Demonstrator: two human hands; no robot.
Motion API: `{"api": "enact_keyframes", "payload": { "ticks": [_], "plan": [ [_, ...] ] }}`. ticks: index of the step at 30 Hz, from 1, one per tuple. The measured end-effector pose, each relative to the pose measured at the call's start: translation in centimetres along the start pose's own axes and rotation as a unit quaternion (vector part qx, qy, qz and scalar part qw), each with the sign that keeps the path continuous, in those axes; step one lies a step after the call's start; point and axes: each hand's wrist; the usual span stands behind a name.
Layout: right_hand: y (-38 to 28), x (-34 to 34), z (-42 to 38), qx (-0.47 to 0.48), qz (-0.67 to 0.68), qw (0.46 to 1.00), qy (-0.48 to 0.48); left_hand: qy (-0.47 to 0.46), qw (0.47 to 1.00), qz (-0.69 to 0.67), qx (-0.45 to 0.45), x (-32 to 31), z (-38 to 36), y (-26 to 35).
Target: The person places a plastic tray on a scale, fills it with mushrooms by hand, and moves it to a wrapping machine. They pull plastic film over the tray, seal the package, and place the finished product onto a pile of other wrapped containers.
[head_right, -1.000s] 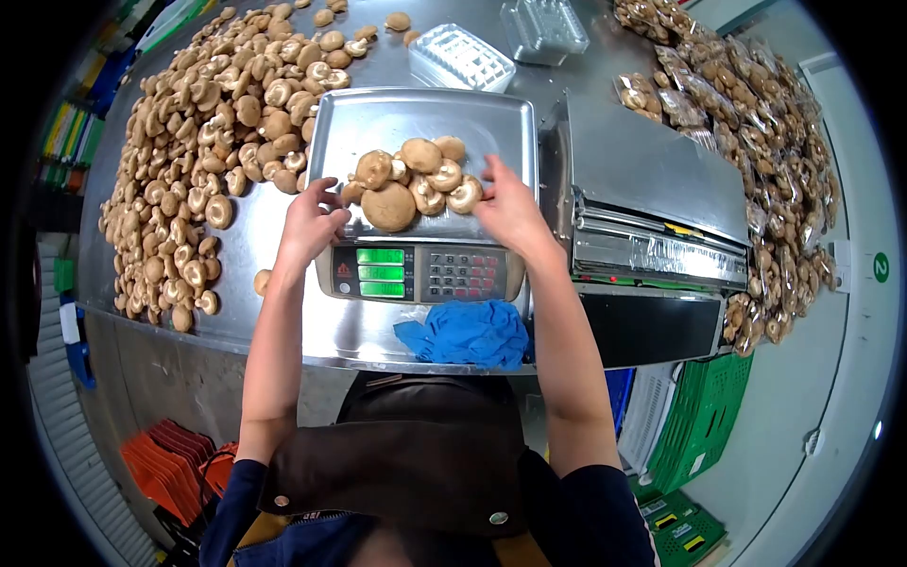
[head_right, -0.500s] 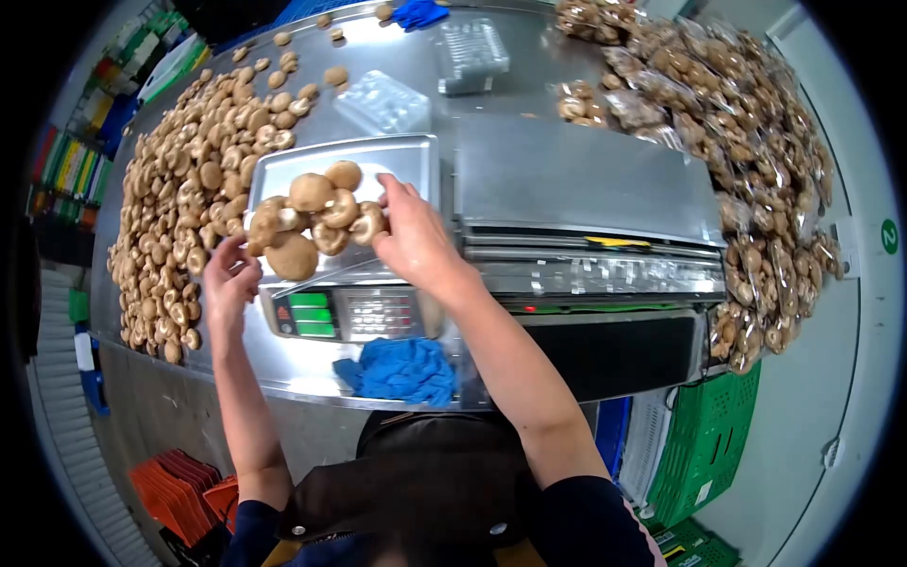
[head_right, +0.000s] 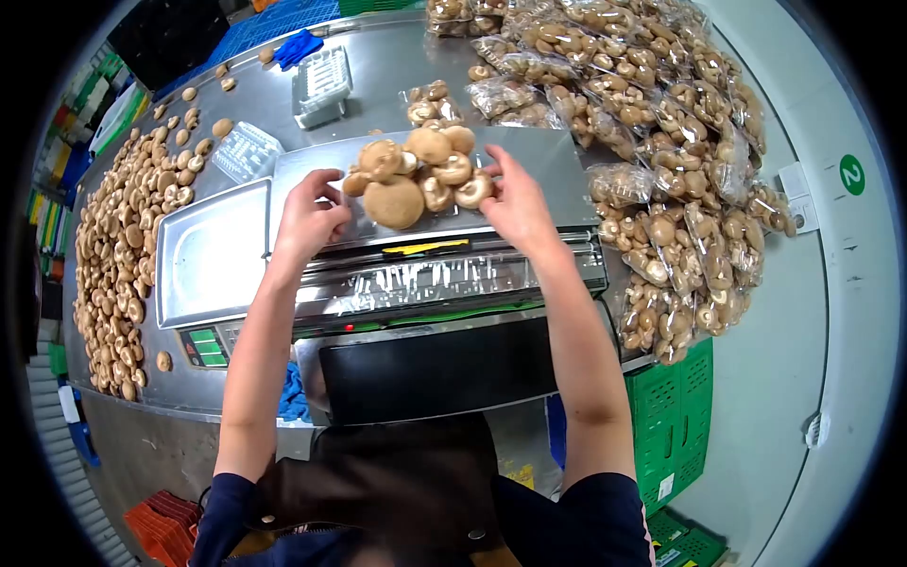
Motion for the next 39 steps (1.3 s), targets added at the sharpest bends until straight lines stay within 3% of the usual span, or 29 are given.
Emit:
{"api": "enact_keyframes", "payload": {
  "ticks": [4,8,12,20,22,23,25,26,28,32,35,36,39],
  "plan": [
    [2.1,2.8,0.1,-0.042,-0.02,0.999,-0.016,-0.016,0.998,0.056,0.027,-3.4,1.1,0.2],
    [2.8,3.8,-0.3,-0.057,0.1,0.992,-0.048,-0.068,0.994,0.06,0.068,-2.8,0.6,0.8],
    [4.1,4.2,-0.2,-0.043,0.106,0.989,-0.096,-0.083,0.993,0.055,0.065,-2.2,0.5,1.0],
    [4.6,3.7,0.5,0.013,0.038,0.998,-0.043,-0.066,0.995,0.052,0.046,-3.1,1.0,0.6],
    [4.9,4.6,0.0,0.003,0.018,0.998,-0.067,-0.062,0.995,0.081,-0.002,-2.5,0.2,-0.1],
    [4.9,5.4,-0.7,0.075,-0.026,0.995,-0.068,-0.061,0.993,0.094,-0.026,-2.1,-0.5,-0.5],
    [4.7,7.8,-2.6,0.215,-0.111,0.968,-0.068,-0.042,0.965,0.189,-0.176,0.3,-3.7,0.4],
    [4.6,9.4,-3.4,0.263,-0.185,0.944,-0.075,-0.036,0.923,0.305,-0.233,1.9,-5.2,0.9],
    [4.5,12.1,-4.4,0.352,-0.326,0.872,-0.092,-0.105,0.838,0.408,-0.348,5.0,-7.1,1.4],
    [5.0,12.2,-4.1,0.307,-0.365,0.856,-0.201,-0.168,0.747,0.518,-0.382,6.0,-7.6,2.0],
    [6.0,9.5,-3.6,0.369,-0.264,0.873,-0.179,-0.18,0.742,0.484,-0.428,2.9,-6.8,2.1],
    [6.0,9.5,-4.3,0.305,-0.216,0.91,-0.18,-0.161,0.774,0.42,-0.445,3.1,-6.7,1.1],
    [8.0,12.2,-7.9,0.213,-0.092,0.959,-0.164,-0.129,0.836,0.372,-0.383,7.1,-9.8,-1.4]
  ]
}}
Point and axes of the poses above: each hand's wrist, its own z-axis towards the middle knuckle, its own x-axis out of the back of the hand, y = z × x, and after that the axes turned 6 degrees about y, right-handed
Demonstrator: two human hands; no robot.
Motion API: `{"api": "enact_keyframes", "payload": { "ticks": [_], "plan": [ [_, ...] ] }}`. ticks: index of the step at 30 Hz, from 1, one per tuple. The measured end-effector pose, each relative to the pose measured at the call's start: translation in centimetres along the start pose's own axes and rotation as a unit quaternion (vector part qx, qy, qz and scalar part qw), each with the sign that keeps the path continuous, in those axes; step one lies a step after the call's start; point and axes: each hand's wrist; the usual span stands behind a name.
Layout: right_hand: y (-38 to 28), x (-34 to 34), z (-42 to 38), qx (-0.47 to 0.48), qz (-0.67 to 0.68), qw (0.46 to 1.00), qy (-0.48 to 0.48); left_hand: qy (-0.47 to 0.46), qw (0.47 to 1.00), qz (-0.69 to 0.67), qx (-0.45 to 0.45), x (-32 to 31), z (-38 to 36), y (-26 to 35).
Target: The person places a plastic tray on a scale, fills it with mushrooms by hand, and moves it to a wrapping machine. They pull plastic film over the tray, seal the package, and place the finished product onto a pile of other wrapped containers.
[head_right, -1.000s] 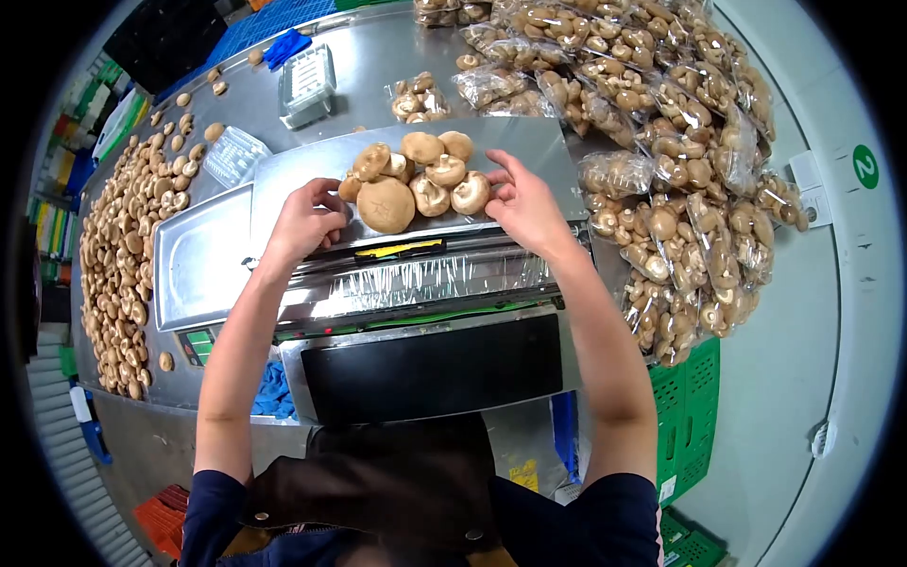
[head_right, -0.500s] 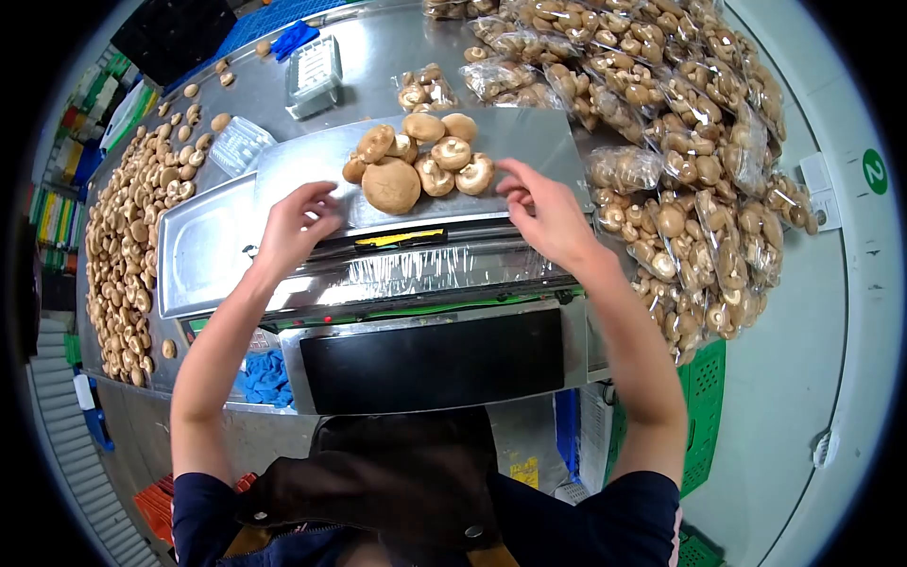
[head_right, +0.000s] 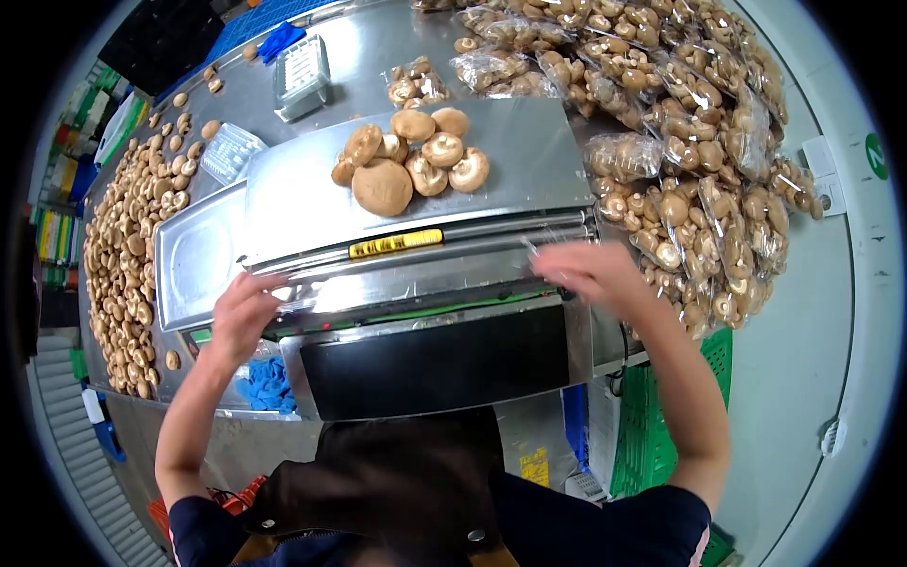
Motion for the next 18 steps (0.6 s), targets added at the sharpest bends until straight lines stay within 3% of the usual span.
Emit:
{"api": "enact_keyframes", "payload": {
  "ticks": [1,2,3,5,6,7,8,9,10,11,12,13,14,15,16,17,18],
  "plan": [
    [-2.6,1.2,-0.9,-0.094,0.068,0.993,-0.016,0.022,0.998,-0.041,0.034,0.5,-2.5,0.0],
    [-5.8,3.2,-1.2,-0.186,0.136,0.973,-0.032,-0.065,0.984,-0.1,0.134,4.2,-0.7,3.5],
    [-7.0,4.3,-0.9,-0.138,0.115,0.984,0.009,-0.039,0.967,-0.164,0.191,5.3,-1.6,4.0],
    [-8.5,6.8,0.9,-0.014,0.085,0.99,0.113,0.123,0.952,-0.216,0.179,7.9,-0.4,3.3],
    [-8.5,7.4,3.2,0.019,0.107,0.975,0.196,0.226,0.867,-0.409,0.175,9.2,2.4,3.9],
    [-8.6,7.9,5.4,0.055,0.121,0.952,0.276,0.291,0.827,-0.471,0.098,9.7,4.0,1.5],
    [-8.6,7.3,8.8,0.052,0.164,0.911,0.376,0.359,0.8,-0.476,0.07,9.6,7.5,0.7],
    [-7.2,7.2,12.2,0.061,0.078,0.935,0.339,0.42,0.8,-0.405,0.137,7.9,10.5,-1.1],
    [-5.2,6.6,15.3,0.071,-0.009,0.951,0.301,0.352,0.882,-0.262,0.171,6.3,14.3,-2.1],
    [-2.7,4.7,17.4,0.022,-0.085,0.965,0.247,0.302,0.906,-0.217,0.204,2.7,15.4,-7.3],
    [-0.1,2.2,18.4,-0.029,-0.162,0.968,0.189,0.22,0.909,-0.299,0.189,-0.3,16.5,-7.6],
    [2.2,-0.4,18.4,-0.075,-0.145,0.978,0.127,0.126,0.929,-0.278,0.21,-4.4,15.9,-10.8],
    [3.5,-1.6,18.6,-0.121,-0.128,0.982,0.062,0.084,0.913,-0.324,0.233,-7.1,15.6,-10.0],
    [3.1,-1.4,18.3,-0.115,-0.137,0.984,0.016,-0.024,0.959,-0.177,0.22,-6.3,15.6,-8.4],
    [2.4,-1.4,17.4,-0.11,-0.145,0.983,-0.03,-0.046,0.967,-0.153,0.198,-5.5,15.5,-6.4],
    [1.4,-1.3,16.4,-0.108,-0.093,0.99,0.005,0.003,0.976,-0.13,0.174,-5.5,15.3,-5.8],
    [-0.1,-1.1,15.5,-0.142,-0.073,0.987,-0.031,-0.047,0.967,-0.139,0.208,-4.8,14.9,-5.1]
  ]
}}
Point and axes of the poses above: each hand's wrist, its own z-axis towards the middle knuckle, its own x-axis out of the back of the hand, y = z × x, and after that the axes turned 6 degrees about y, right-handed
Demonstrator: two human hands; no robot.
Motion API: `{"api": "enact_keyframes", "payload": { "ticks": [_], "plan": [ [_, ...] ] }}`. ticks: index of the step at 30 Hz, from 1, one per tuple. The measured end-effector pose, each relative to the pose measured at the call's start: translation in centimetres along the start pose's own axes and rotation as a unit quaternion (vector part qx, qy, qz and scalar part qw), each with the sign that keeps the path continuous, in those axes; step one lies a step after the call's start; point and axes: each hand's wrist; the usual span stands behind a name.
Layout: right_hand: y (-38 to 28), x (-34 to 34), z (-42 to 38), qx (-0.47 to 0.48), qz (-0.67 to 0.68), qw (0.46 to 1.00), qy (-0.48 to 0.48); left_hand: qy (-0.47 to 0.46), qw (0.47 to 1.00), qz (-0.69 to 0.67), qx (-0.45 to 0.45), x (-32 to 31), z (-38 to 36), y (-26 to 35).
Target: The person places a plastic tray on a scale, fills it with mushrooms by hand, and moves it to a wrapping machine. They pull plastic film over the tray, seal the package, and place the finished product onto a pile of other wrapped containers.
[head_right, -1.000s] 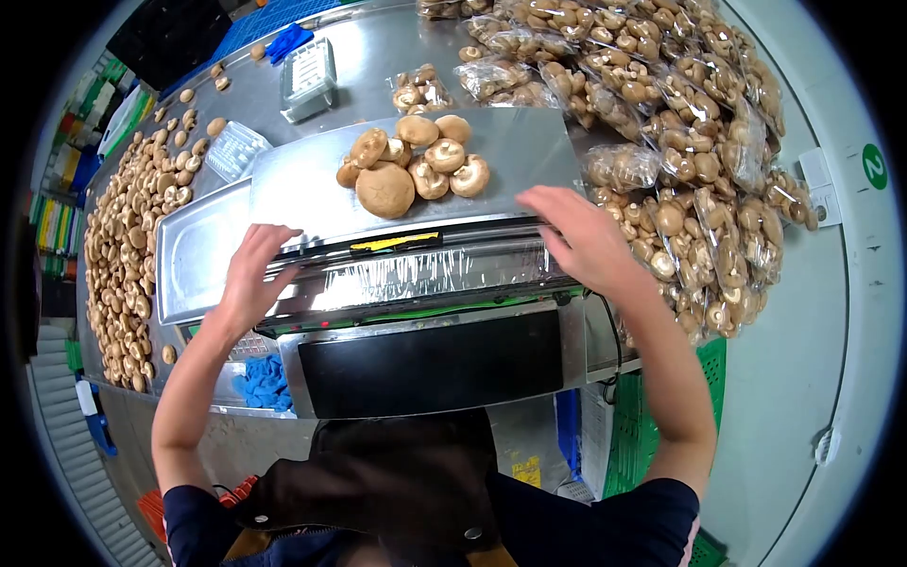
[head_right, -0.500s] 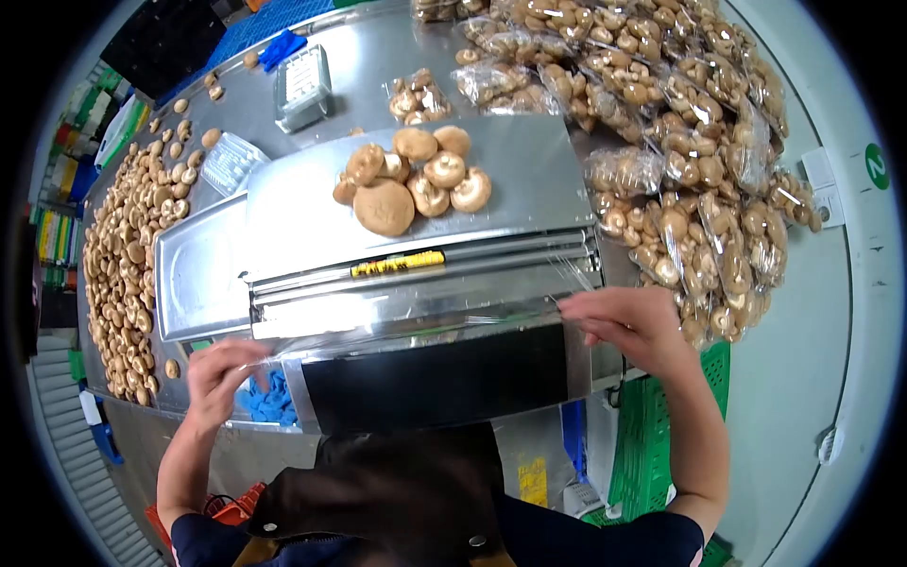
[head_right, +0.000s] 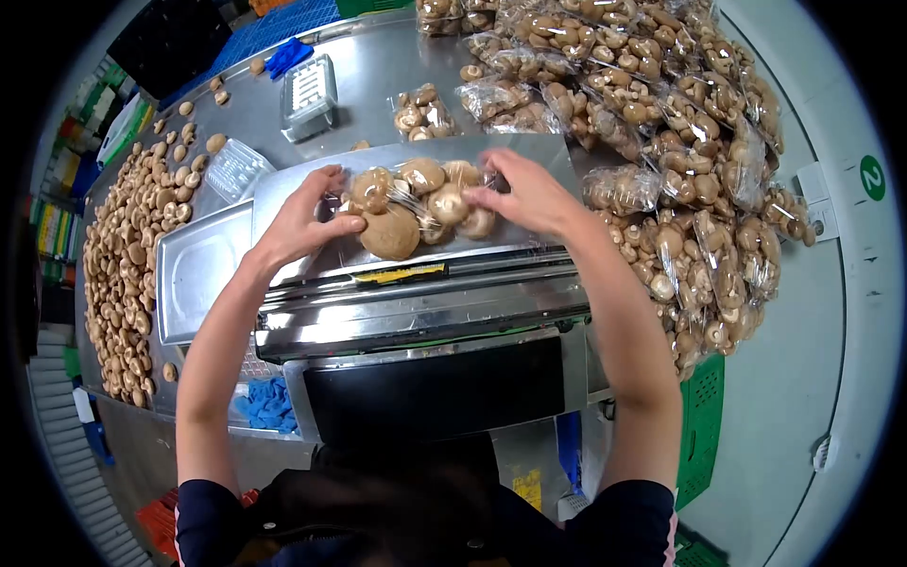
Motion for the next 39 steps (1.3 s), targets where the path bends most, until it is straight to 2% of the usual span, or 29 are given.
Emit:
{"api": "enact_keyframes", "payload": {
  "ticks": [2,3,4,5,6,7,8,9,10,12,14,15,16,17,18,19,20,22,23,25,27,29,30,31,32,34,36,38,39],
  "plan": [
    [-2.4,1.3,-2.2,-0.057,0.024,0.995,-0.075,-0.084,0.994,-0.001,0.076,2.6,-1.1,4.3],
    [-2.6,1.1,-3.6,-0.063,0.107,0.99,-0.069,-0.052,0.987,-0.138,0.071,1.8,-2.5,4.3],
    [-2.7,0.8,-5.3,-0.069,0.191,0.977,-0.063,-0.04,0.993,-0.111,0.008,1.4,-3.6,4.7],
    [-2.9,0.7,-6.8,-0.072,0.272,0.958,-0.056,-0.061,0.985,-0.159,0.03,1.4,-4.8,5.0],
    [-3.9,1.2,-8.4,-0.111,0.287,0.948,-0.076,-0.083,0.973,-0.207,0.052,1.4,-6.2,5.5],
    [-5.1,1.4,-10.1,-0.132,0.354,0.923,-0.067,-0.115,0.924,-0.327,0.162,2.9,-7.6,7.9],
    [-6.3,1.7,-12.0,-0.146,0.372,0.913,-0.078,-0.145,0.847,-0.436,0.27,4.4,-9.0,10.3],
    [-7.6,2.0,-13.8,-0.161,0.39,0.902,-0.089,-0.127,0.872,-0.427,0.203,4.2,-10.9,10.9],
    [-8.6,2.1,-15.5,-0.166,0.359,0.91,-0.124,-0.135,0.875,-0.433,0.169,3.9,-12.2,11.8],
    [-7.8,-0.9,-18.4,-0.216,0.417,0.871,-0.144,-0.189,0.837,-0.437,0.27,2.2,-14.7,11.2],
    [-6.0,-4.6,-20.9,-0.266,0.428,0.854,-0.13,-0.199,0.807,-0.443,0.335,-0.4,-16.7,10.3],
    [-5.6,-6.4,-21.6,-0.269,0.382,0.882,-0.059,-0.152,0.82,-0.449,0.321,-2.1,-17.7,9.9],
    [-5.6,-7.9,-22.0,-0.267,0.372,0.888,0.037,-0.104,0.832,-0.452,0.304,-3.8,-18.8,9.4],
    [-4.3,-10.9,-22.5,-0.219,0.326,0.911,0.128,-0.057,0.843,-0.452,0.286,-5.4,-19.8,9.0],
    [-3.2,-13.6,-23.0,-0.17,0.273,0.922,0.216,-0.043,0.867,-0.398,0.297,-6.6,-21.0,7.9],
    [-3.6,-14.5,-23.0,-0.188,0.23,0.915,0.274,0.001,0.902,-0.343,0.264,-7.6,-21.9,7.0],
    [-3.8,-14.7,-23.2,-0.221,0.216,0.912,0.269,0.048,0.93,-0.279,0.236,-8.5,-22.9,6.1],
    [-4.4,-15.0,-23.7,-0.284,0.188,0.904,0.257,0.104,0.884,-0.308,0.337,-8.6,-24.5,4.9],
    [-5.0,-14.9,-23.5,-0.266,0.181,0.898,0.301,0.109,0.908,-0.271,0.3,-8.4,-25.2,4.0],
    [-4.9,-14.8,-24.4,-0.297,0.2,0.898,0.256,0.128,0.947,-0.188,0.228,-8.1,-26.5,2.3],
    [-5.7,-14.2,-25.6,-0.334,0.211,0.89,0.23,0.089,0.904,-0.231,0.349,-5.2,-27.6,2.9],
    [-7.1,-12.8,-27.5,-0.41,0.266,0.862,0.137,0.024,0.829,-0.277,0.485,-2.9,-29.9,3.1],
    [-7.4,-12.7,-28.4,-0.436,0.286,0.848,0.095,-0.04,0.868,-0.228,0.439,-2.8,-32.6,0.4],
    [-7.7,-13.1,-29.0,-0.495,0.341,0.797,0.058,-0.095,0.901,-0.177,0.385,-2.5,-34.9,-1.9],
    [-7.8,-14.5,-29.8,-0.515,0.329,0.79,0.044,-0.117,0.91,-0.153,0.368,-2.9,-37.2,-3.4],
    [-6.6,-19.7,-31.6,-0.549,0.301,0.779,0.017,-0.104,0.915,-0.128,0.369,-5.4,-39.9,-4.5],
    [-6.7,-25.6,-32.0,-0.492,0.261,0.83,0.036,-0.083,0.904,-0.085,0.411,-8.3,-40.1,-3.2],
    [-6.3,-33.1,-32.6,-0.347,0.328,0.878,0.03,-0.066,0.92,-0.157,0.354,-10.6,-38.9,-2.7],
    [-7.9,-34.5,-31.8,-0.351,0.426,0.833,0.035,-0.064,0.925,-0.183,0.328,-10.7,-38.2,-2.0]
  ]
}}
Point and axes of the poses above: each hand's wrist, its own z-axis towards the middle knuckle, its own x-axis out of the back of the hand, y = z × x, and after that the axes turned 6 degrees about y, right-handed
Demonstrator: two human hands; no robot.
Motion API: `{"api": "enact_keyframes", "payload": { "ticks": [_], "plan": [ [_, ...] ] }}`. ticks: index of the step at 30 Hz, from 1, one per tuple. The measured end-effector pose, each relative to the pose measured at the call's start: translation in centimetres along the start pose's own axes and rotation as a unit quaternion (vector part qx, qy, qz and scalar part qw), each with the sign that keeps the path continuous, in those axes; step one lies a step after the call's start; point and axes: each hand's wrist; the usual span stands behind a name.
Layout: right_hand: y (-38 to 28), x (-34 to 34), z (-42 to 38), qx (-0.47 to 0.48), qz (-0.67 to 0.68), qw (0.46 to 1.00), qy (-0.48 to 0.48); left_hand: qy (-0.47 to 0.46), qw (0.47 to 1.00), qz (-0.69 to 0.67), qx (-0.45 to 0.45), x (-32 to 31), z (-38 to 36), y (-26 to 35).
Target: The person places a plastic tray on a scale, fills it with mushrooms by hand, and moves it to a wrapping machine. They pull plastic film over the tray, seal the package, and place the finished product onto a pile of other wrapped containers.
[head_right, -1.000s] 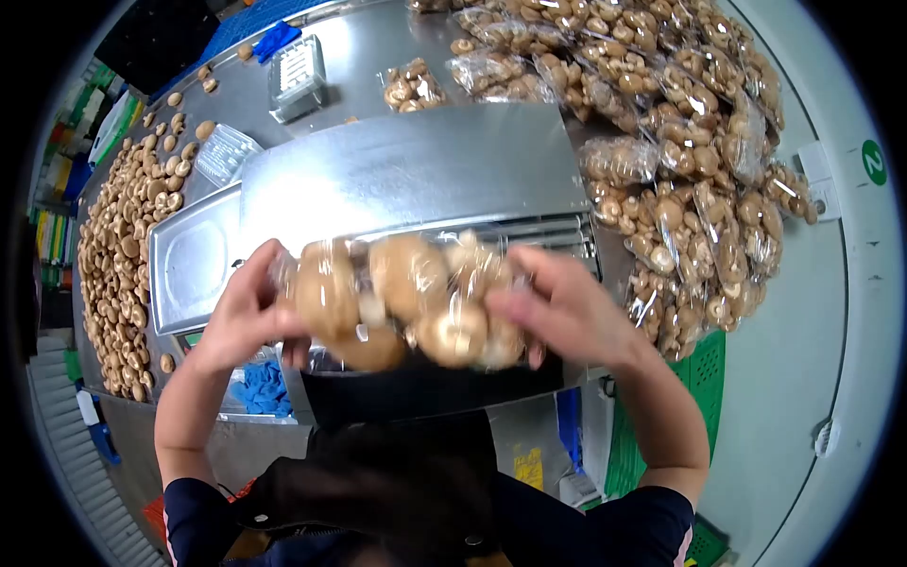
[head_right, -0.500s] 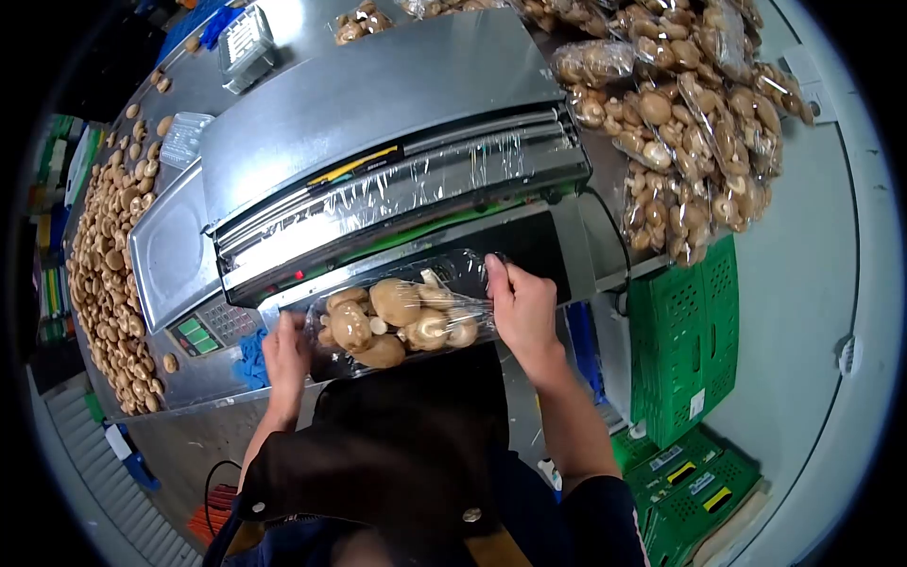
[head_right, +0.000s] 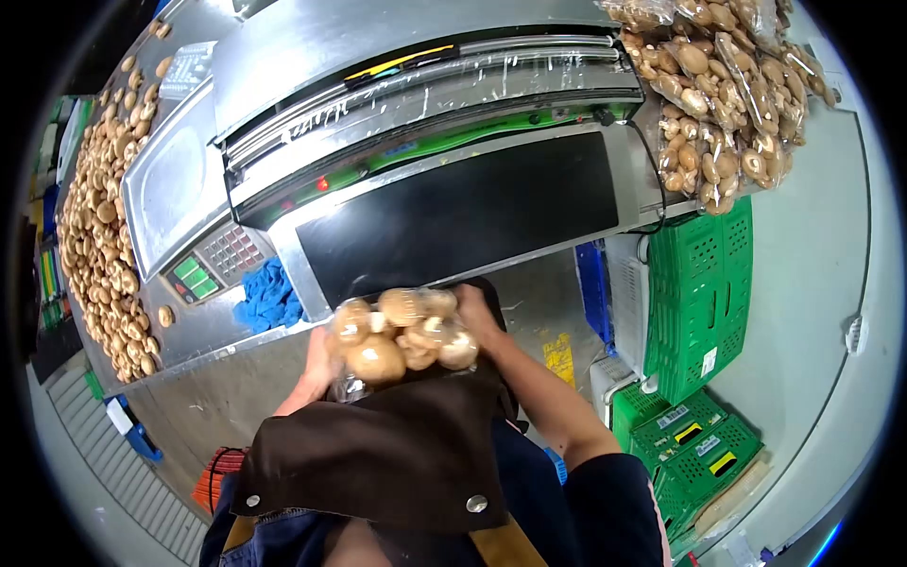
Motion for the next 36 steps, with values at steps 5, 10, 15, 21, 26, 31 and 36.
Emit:
{"api": "enact_keyframes", "payload": {
  "ticks": [5,10,15,21,26,31,36],
  "plan": [
    [-8.5,-3.8,-4.1,0.008,0.375,0.913,-0.163,-0.115,0.98,-0.077,-0.144,-1.2,-0.3,6.3],
    [-16.3,-4.7,-6.8,0.032,0.324,0.857,-0.399,-0.104,0.942,-0.112,-0.3,2.9,-1.5,9.4],
    [-16.1,-4.7,-7.0,0.107,-0.014,0.903,-0.415,-0.111,0.871,-0.196,-0.437,1.7,-0.8,11.0],
    [-13.9,1.6,-4.6,0.07,-0.085,0.94,-0.324,-0.372,0.828,-0.24,-0.345,0.8,-2.0,12.8],
    [-22.2,5.7,-8.4,0.292,-0.005,0.925,-0.244,-0.395,0.852,-0.279,-0.202,3.4,-4.2,12.1],
    [-23.2,3.6,-9.0,0.216,-0.045,0.922,-0.317,-0.418,0.84,-0.346,-0.021,4.2,-4.0,12.2],
    [-23.5,4.3,-7.4,0.146,0.009,0.935,-0.323,-0.457,0.765,-0.429,0.15,3.8,-3.8,12.4]
  ]
}}
Point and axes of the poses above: each hand's wrist, its own z-axis towards the middle knuckle, its own x-axis out of the back of the hand, y = z × x, and after that the axes turned 6 degrees about y, right-handed
